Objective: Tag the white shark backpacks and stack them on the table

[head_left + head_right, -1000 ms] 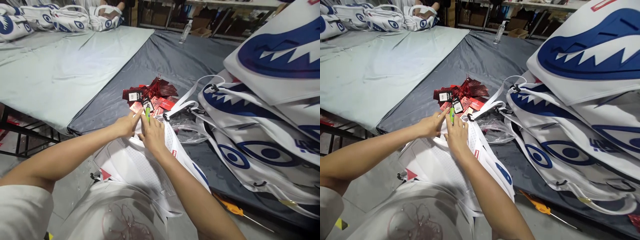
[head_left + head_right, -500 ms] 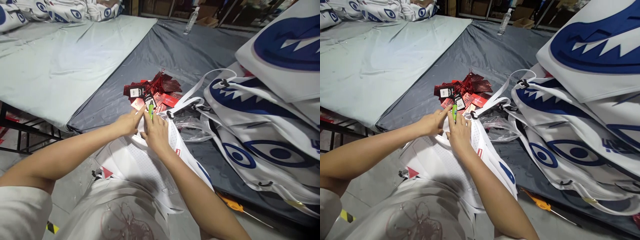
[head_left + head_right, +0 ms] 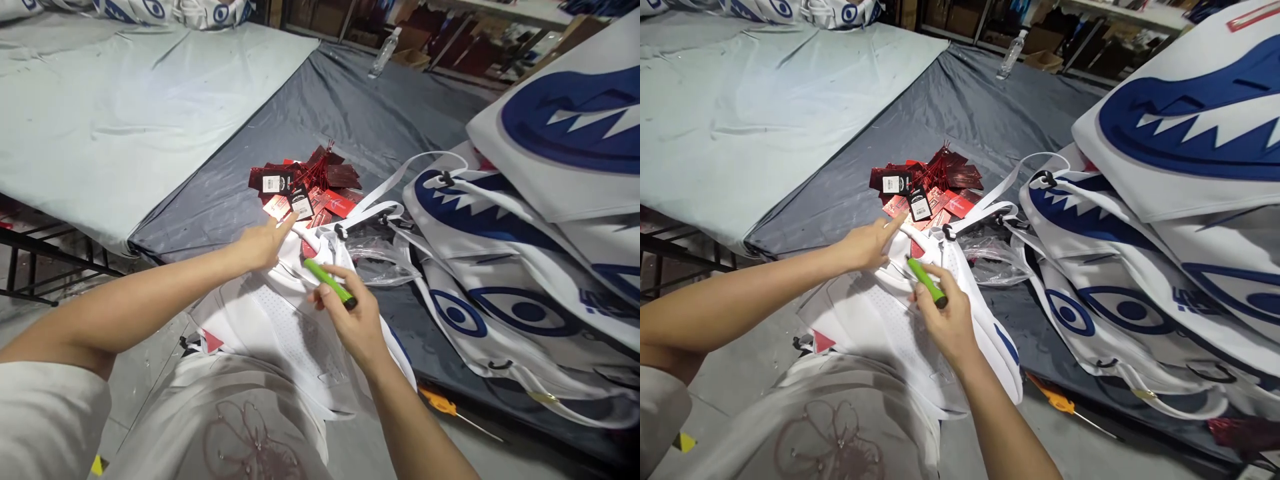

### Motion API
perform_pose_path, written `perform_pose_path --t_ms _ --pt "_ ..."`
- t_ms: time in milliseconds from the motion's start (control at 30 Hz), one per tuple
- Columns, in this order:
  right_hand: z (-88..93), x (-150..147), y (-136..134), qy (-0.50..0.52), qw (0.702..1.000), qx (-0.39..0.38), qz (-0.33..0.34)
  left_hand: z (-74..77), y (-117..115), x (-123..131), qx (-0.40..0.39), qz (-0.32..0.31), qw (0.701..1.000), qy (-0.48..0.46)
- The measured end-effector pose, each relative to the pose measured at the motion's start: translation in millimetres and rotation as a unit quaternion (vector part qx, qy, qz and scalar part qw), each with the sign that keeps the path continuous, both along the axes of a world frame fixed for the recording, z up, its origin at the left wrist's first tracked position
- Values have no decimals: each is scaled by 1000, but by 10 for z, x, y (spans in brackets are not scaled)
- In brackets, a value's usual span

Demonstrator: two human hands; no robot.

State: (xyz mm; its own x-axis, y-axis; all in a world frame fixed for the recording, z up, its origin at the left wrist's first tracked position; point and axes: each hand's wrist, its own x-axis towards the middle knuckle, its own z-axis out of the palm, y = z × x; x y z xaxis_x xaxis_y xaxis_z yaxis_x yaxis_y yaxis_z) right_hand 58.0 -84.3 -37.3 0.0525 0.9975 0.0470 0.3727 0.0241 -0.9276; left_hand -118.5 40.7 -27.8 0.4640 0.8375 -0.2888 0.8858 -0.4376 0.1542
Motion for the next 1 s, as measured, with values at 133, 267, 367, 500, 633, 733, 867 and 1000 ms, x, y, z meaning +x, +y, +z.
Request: perform_pose_path --t_ms 133,267,367,500,633,733,867,1000 --pt "-67 -81 117 -23 996 -81 18 35 -10 19 -2 -1 1000 8" --pt "-122 -137 204 -135 989 -41 46 73 -12 41 -25 0 1000 12" --pt "-115 -173 175 -184 981 -10 66 75 8 44 -34 -4 999 8" --pt "-108 -202 151 -219 970 22 103 81 35 36 -43 -8 999 5" --pt "-117 -190 151 -277 953 19 123 115 37 34 -56 -8 998 12" --pt "-114 -197 137 -293 947 18 129 129 32 35 -49 -10 999 12" --pt "-63 -234 116 -370 920 1 131 132 29 36 -52 -13 998 18" --pt "12 -277 124 -394 907 -5 150 136 30 35 -51 -9 998 17"
